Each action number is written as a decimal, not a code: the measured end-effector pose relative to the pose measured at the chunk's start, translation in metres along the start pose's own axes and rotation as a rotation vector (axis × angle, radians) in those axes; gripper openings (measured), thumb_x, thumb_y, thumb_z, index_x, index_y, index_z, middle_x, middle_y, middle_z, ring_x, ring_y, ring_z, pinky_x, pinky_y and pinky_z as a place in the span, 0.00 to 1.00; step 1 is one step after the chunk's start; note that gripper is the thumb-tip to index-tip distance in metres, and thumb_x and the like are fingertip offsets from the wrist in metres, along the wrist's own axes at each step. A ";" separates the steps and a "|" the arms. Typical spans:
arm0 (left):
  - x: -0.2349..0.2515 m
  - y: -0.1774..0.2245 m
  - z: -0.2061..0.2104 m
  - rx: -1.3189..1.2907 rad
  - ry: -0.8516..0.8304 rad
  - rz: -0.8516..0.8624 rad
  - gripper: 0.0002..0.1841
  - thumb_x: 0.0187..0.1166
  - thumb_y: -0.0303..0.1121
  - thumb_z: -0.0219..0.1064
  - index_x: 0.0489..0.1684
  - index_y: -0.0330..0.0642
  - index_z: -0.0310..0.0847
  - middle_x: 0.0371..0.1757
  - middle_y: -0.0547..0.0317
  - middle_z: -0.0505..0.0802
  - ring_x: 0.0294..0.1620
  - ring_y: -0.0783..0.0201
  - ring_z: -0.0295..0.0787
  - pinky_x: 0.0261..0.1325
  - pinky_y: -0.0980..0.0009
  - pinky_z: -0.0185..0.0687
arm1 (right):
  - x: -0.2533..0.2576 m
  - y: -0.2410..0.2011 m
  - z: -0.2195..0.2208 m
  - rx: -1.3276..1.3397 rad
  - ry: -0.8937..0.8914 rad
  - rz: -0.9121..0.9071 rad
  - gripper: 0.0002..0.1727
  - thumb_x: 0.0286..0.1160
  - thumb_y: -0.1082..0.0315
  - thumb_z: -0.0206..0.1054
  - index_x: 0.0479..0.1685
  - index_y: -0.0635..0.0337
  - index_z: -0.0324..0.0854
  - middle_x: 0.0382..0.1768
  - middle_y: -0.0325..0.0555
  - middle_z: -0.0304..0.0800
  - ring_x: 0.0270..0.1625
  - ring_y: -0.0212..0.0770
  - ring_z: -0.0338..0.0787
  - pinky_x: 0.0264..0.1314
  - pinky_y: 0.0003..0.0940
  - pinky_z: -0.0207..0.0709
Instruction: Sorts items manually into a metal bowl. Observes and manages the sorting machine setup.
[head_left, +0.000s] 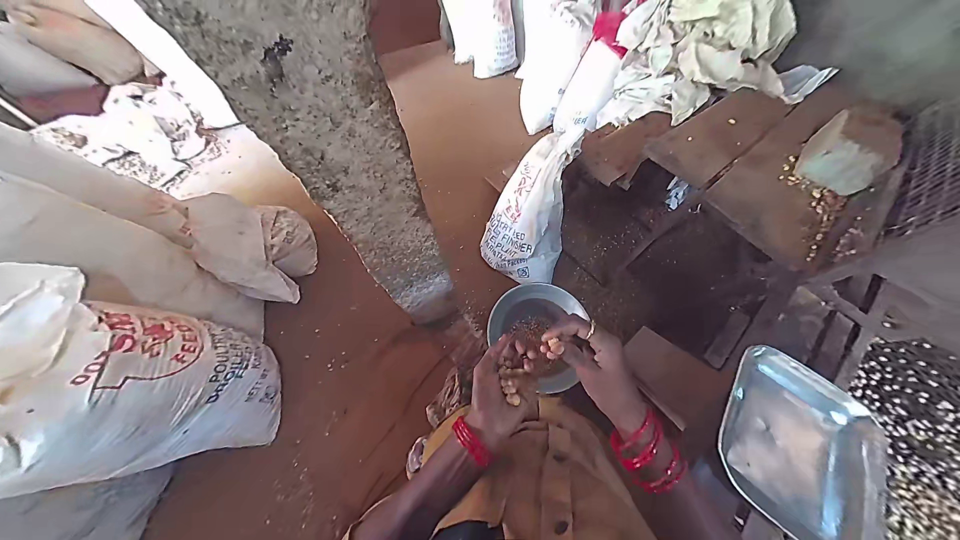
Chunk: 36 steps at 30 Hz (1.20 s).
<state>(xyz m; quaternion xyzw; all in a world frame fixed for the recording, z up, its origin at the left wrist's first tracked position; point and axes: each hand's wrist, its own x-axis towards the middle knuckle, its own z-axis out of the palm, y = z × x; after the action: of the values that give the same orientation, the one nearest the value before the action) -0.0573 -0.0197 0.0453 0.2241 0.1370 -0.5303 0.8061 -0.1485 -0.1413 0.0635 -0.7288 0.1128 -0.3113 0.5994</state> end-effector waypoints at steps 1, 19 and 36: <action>0.001 0.000 0.000 0.004 0.010 -0.009 0.32 0.94 0.45 0.32 0.21 0.47 0.79 0.20 0.65 0.87 0.12 0.78 0.78 0.15 0.86 0.72 | -0.002 0.001 0.001 0.018 0.025 -0.004 0.06 0.77 0.75 0.66 0.42 0.68 0.87 0.38 0.36 0.92 0.39 0.22 0.91 0.47 0.21 0.88; 0.007 0.000 -0.014 1.072 -0.314 0.837 0.12 0.89 0.36 0.57 0.56 0.40 0.81 0.45 0.77 0.91 0.39 0.87 0.84 0.45 0.84 0.82 | -0.012 0.009 0.005 -0.083 0.052 0.070 0.11 0.75 0.78 0.61 0.48 0.73 0.88 0.45 0.44 0.94 0.46 0.19 0.90 0.55 0.16 0.83; -0.005 -0.001 -0.016 1.495 -0.256 1.105 0.13 0.81 0.29 0.61 0.48 0.24 0.85 0.33 0.52 0.94 0.35 0.81 0.88 0.45 0.84 0.83 | -0.025 0.006 0.017 -0.354 0.080 -0.060 0.12 0.74 0.72 0.61 0.41 0.71 0.89 0.33 0.49 0.94 0.33 0.30 0.90 0.42 0.22 0.83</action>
<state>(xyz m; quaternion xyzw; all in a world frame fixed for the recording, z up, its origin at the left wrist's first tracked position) -0.0596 -0.0078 0.0337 0.6572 -0.4547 -0.0432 0.5995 -0.1565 -0.1161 0.0484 -0.8129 0.1674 -0.3330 0.4474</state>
